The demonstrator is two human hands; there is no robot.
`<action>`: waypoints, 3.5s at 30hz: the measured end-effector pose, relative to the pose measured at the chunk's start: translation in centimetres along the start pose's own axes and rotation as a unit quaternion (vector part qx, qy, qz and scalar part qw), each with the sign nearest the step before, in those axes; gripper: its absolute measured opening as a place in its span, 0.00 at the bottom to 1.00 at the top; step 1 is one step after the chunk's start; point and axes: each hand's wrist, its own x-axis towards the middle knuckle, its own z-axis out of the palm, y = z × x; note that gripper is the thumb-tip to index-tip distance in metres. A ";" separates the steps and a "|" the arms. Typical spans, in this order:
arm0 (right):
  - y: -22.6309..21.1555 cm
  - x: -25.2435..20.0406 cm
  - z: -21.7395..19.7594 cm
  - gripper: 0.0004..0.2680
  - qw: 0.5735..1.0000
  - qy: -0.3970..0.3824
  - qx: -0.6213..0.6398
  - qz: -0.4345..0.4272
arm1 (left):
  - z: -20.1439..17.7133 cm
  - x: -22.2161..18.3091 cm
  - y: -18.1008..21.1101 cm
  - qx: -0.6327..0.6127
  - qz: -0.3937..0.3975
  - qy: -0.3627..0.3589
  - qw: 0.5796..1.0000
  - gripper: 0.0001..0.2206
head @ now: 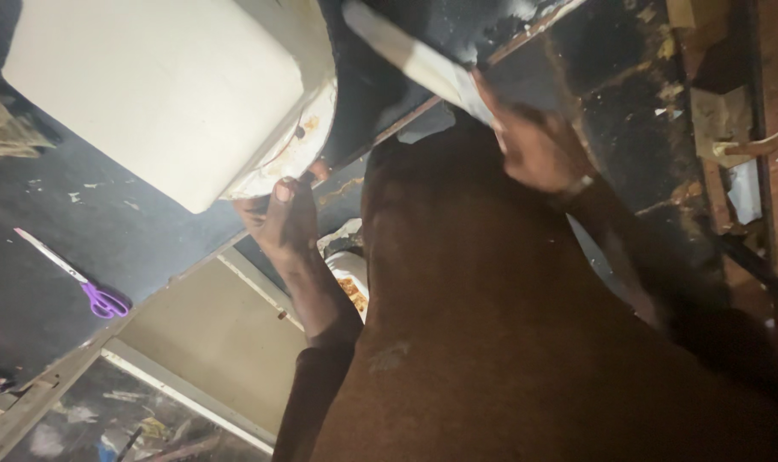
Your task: The person spreads white icing onto the top and sides of a small white cake using a metal spatula, rotating the cake plate by hand.
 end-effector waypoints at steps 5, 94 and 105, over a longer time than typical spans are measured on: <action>4.1 -3.6 -4.9 0.20 0.992 0.026 0.117 -0.044 | -0.5 -0.2 -0.3 -0.029 -0.013 0.003 1.000 0.18; -21.1 4.4 -4.7 0.17 0.943 0.019 -0.191 -0.273 | 2.9 -0.1 1.8 0.022 -0.007 0.001 1.000 0.14; -15.7 2.2 -5.7 0.19 0.959 0.025 -0.232 -0.163 | 1.9 -0.4 1.1 0.009 0.011 -0.017 1.000 0.12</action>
